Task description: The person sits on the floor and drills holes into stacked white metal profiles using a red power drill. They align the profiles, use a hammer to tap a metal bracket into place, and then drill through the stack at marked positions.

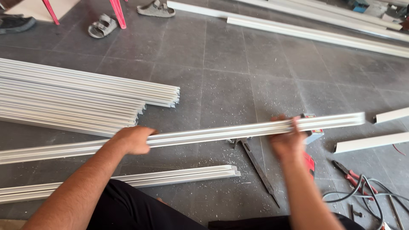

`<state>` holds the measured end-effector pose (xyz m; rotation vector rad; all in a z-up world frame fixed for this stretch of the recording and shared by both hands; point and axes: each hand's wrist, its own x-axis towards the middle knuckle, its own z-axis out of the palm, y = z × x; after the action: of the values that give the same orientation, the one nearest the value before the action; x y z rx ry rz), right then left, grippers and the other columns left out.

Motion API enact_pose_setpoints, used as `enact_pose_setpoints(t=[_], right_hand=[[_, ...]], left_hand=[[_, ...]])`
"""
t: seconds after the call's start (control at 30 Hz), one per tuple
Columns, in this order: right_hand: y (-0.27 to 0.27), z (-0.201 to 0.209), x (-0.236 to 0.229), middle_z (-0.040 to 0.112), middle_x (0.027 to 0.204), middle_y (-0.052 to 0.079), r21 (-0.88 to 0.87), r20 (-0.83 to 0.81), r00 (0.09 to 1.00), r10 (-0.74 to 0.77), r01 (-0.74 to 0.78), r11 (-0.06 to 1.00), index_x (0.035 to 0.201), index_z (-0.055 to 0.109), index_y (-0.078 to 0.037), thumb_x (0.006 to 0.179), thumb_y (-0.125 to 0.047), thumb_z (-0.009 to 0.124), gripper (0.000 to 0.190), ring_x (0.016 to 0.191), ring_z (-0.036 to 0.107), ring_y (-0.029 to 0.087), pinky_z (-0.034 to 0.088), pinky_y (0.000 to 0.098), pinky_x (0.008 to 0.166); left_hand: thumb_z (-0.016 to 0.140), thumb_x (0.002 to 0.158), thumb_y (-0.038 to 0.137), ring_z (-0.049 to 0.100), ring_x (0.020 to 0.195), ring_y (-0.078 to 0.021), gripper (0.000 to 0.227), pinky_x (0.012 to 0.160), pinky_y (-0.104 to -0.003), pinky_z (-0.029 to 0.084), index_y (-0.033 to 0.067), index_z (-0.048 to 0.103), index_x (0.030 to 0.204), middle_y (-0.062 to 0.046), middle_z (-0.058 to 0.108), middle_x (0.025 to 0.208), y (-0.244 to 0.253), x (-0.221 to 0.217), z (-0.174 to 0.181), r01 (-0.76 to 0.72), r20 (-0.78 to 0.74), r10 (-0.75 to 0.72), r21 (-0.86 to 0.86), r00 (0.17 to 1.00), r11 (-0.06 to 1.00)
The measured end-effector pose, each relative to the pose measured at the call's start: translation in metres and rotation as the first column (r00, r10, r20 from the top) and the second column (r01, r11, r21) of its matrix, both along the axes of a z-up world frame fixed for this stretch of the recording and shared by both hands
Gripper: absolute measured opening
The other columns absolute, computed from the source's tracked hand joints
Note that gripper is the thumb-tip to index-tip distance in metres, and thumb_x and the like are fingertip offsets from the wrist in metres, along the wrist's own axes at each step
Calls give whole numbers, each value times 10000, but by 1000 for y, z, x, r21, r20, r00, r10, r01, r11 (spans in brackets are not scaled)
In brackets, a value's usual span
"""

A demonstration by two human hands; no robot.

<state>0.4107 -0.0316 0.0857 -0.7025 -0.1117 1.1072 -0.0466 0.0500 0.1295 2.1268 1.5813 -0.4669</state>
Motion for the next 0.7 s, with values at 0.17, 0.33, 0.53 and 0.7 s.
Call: enact_pose_setpoints(t=[0.17, 0.33, 0.53, 0.7], right_hand=[[10, -70, -124, 609, 938, 36, -75, -124, 992, 3, -12, 997, 924, 609, -144, 875, -159, 731, 133, 957, 635, 241, 550, 504, 1007], [9, -95, -194, 658, 1051, 123, -189, -267, 939, 218, -273, 943, 1216, 542, -119, 873, -352, 696, 443, 1024, 639, 323, 501, 610, 1004], [23, -142, -150, 647, 1117, 129, -420, -323, 935, 148, -281, 863, 1353, 518, -73, 922, -313, 733, 539, 1100, 645, 331, 491, 544, 1028], [3, -157, -89, 635, 1216, 128, -581, 308, 942, 136, 73, 810, 1403, 531, -53, 893, -289, 765, 609, 1120, 619, 266, 477, 433, 970]], left_hand=[[753, 819, 143, 703, 1108, -223, 638, 990, -415, 563, 239, 576, 1424, -61, 722, 1232, -16, 33, -29, 8, 9, -8, 60, 1000, 998], [738, 847, 171, 677, 1207, -213, 587, 1047, -389, 552, 258, 592, 1408, -22, 687, 1342, -24, 47, -52, -8, 48, 3, 92, 999, 996], [783, 843, 186, 565, 1352, -207, 668, 1119, -386, 498, 268, 534, 1457, -14, 547, 1503, -12, 12, -67, -72, -132, 78, 47, 988, 996], [745, 882, 198, 545, 1378, -212, 501, 1116, -382, 504, 263, 640, 1368, 8, 569, 1492, -16, 37, -104, 10, -193, 0, 53, 981, 999]])
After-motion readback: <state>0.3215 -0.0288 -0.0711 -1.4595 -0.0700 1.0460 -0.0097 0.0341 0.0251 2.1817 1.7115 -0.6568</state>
